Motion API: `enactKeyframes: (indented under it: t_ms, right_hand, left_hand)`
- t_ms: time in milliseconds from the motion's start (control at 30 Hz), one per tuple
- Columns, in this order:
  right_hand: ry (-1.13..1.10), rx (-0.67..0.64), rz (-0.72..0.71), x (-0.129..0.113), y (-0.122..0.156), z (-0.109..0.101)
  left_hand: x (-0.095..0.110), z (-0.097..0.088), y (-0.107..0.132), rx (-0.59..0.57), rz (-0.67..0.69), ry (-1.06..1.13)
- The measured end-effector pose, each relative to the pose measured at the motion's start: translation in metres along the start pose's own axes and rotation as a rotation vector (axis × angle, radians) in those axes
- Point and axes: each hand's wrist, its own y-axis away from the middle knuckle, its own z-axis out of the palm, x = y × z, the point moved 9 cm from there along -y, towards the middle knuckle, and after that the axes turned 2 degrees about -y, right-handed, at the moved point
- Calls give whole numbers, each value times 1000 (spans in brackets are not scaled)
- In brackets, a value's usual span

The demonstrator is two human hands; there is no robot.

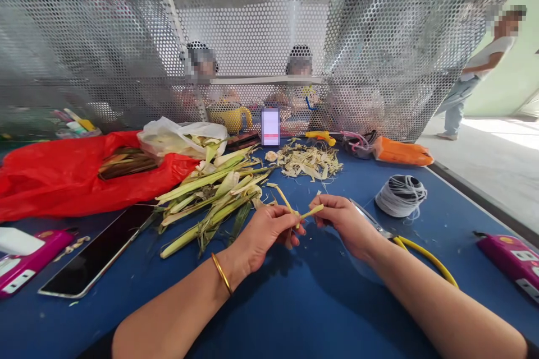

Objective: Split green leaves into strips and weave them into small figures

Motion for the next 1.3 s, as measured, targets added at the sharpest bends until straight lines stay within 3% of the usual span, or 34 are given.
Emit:
enactKeyframes:
  t_ms: [133, 200, 267, 333, 400, 567, 867, 933, 1067, 1200, 1300]
  right_hand:
    - [39, 60, 3, 4, -3, -9]
    - [174, 182, -126, -9, -1, -21]
    - [418, 243, -369, -35, 8, -20]
    - [717, 173, -598, -54, 20, 0]
    - [929, 32, -686, -53, 25, 21]
    - [1028, -162, -618, -31, 20, 36]
    - [918, -147, -573, -31, 15, 25]
    - [911, -157, -554, -28, 14, 25]
    - [1029, -117, -570, -37, 13, 23]
    - [1286, 95, -598, -65, 28, -5]
    - [1436, 222, -404, -57, 52, -47]
  left_hand:
    - [2, -8, 0, 108, 1, -38]
    - [0, -12, -1, 165, -12, -47]
    - [0, -15, -1, 197, -14, -53]
    - [0, -15, -1, 199, -3, -64]
    - [-1, -14, -2, 184, -5, -82]
    - [-7, -9, -2, 106, -76, -103]
    - [-15, 2, -2, -95, -120, 87]
    - [-15, 0, -3, -72, -113, 85]
    - [-12, -10, -5, 80, -91, 54]
    - [-6, -19, -6, 160, -34, 48]
    - [-3, -27, -7, 206, -19, 59]
